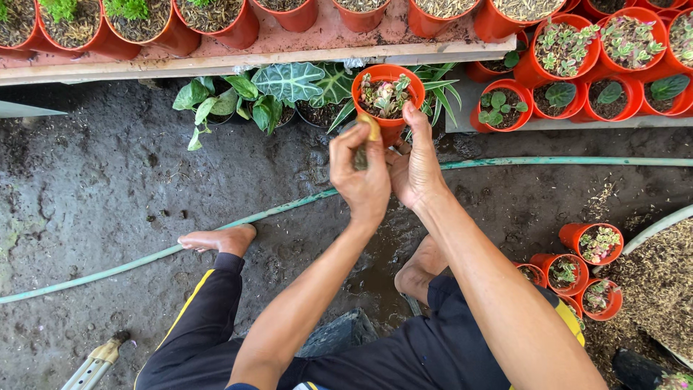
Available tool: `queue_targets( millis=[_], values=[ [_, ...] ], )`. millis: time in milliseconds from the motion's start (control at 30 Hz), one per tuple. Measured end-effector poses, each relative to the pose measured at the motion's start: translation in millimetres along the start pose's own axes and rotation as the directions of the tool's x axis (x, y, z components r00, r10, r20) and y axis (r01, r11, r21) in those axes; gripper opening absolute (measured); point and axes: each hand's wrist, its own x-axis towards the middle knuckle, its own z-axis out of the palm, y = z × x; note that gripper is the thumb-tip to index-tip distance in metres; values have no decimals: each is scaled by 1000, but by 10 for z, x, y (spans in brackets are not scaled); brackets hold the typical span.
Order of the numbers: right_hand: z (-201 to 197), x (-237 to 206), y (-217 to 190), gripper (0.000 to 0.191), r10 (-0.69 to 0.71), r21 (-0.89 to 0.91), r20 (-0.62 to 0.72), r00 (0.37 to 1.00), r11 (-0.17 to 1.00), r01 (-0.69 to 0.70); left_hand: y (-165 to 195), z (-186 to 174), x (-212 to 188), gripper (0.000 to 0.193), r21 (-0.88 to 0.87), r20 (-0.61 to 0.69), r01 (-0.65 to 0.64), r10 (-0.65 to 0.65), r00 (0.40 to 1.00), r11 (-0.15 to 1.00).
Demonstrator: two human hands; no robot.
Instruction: The person uses a small brush to scrub the exterior of a red plastic plant pot held over a water container. After cleaning, the person places the pot on a nearby shelf and picks up another pot to repeat the process.
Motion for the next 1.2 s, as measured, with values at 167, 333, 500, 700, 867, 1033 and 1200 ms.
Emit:
queue_targets(
  millis=[167,333,500,700,867,1033,1200],
  values=[
    [-7,-18,15,85,38,-32,-125,991,999,-42,77,-68,27,26,237,164,-370,339,926,898],
    [-46,9,43,82,-108,16,13,994,994,107,81,-209,147,26,282,378,-584,471,797,761],
    [-121,75,58,85,-151,-75,-107,983,987,144,-62,-371,242,27,235,540,-590,401,740,773],
    [-170,116,62,95,-98,-114,-211,973,991,75,-374,-385,333,20,384,633,-454,129,764,804],
    [-128,105,60,105,-22,-123,-238,971,992,-8,-786,34,524,29,671,736,-555,-530,421,492],
    [-143,98,54,110,-16,-124,-237,971,992,-14,-1081,293,553,28,617,746,-648,-593,302,446],
    [-167,112,54,110,-2,-127,-273,962,991,-34,-1088,230,527,27,574,777,-705,-548,310,415]
  ],
)
